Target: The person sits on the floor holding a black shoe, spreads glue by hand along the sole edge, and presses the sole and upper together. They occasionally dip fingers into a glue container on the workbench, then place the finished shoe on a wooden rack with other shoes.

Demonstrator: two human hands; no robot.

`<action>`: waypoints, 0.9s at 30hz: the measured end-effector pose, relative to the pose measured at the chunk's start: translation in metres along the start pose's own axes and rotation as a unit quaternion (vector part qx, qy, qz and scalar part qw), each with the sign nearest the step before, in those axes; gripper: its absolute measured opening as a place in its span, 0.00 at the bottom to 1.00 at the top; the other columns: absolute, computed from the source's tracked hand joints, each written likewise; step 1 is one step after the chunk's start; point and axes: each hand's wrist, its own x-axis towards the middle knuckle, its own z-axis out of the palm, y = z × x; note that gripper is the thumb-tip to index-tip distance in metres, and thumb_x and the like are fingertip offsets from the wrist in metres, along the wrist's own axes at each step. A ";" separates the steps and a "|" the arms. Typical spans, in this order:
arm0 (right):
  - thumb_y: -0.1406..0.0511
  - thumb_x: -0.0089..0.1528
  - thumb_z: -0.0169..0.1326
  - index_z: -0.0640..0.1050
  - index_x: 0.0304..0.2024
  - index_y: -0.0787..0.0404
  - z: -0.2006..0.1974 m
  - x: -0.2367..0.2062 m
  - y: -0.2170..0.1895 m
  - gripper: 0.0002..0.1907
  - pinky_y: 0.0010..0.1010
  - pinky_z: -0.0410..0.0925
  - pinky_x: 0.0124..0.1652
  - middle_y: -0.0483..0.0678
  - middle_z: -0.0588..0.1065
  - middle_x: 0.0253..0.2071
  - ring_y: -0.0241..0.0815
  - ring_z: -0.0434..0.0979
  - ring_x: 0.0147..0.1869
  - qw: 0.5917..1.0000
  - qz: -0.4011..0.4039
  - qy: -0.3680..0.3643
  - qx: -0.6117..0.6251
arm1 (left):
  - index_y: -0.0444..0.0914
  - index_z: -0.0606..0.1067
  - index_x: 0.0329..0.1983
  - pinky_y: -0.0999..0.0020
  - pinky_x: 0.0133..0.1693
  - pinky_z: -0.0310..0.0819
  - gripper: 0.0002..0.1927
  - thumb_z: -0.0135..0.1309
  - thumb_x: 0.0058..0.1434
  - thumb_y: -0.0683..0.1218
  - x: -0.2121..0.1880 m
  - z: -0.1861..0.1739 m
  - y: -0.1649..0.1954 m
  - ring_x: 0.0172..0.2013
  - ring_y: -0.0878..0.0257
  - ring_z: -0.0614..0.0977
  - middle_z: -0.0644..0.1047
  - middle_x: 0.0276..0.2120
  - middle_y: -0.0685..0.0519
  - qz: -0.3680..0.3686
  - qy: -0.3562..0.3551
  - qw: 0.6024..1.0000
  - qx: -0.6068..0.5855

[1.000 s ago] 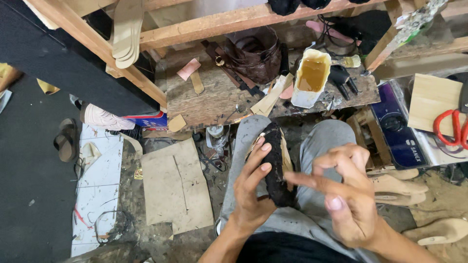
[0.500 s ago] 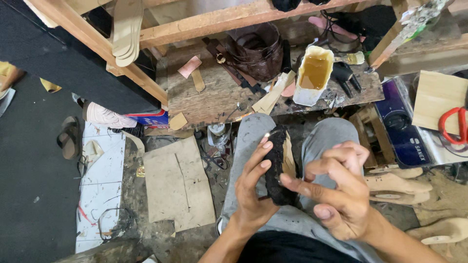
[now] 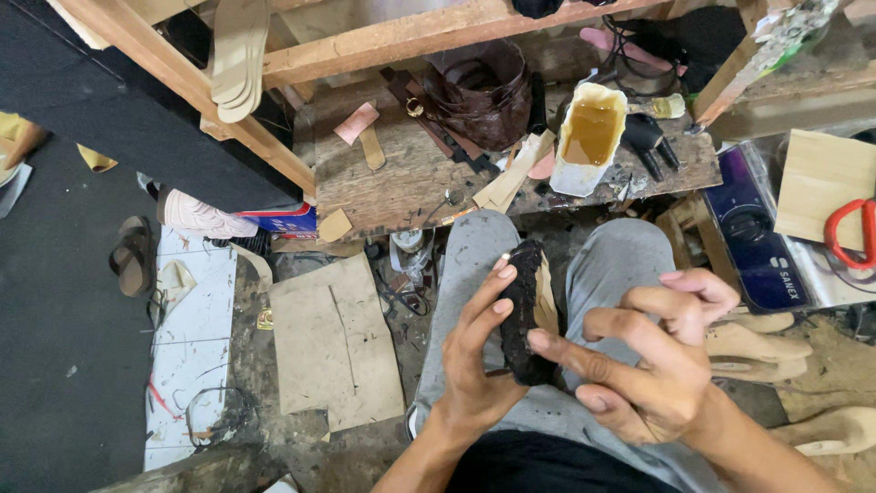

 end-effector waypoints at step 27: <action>0.46 0.67 0.40 0.84 0.51 0.48 0.003 0.000 0.004 0.26 0.53 0.50 0.60 0.42 0.73 0.40 0.45 0.67 0.49 0.993 0.029 -0.041 0.104 | 0.41 0.59 0.72 0.55 0.65 0.75 0.50 0.75 0.50 0.38 -0.006 -0.004 0.010 0.65 0.45 0.78 0.69 0.70 0.36 -0.086 -0.038 0.991 -0.092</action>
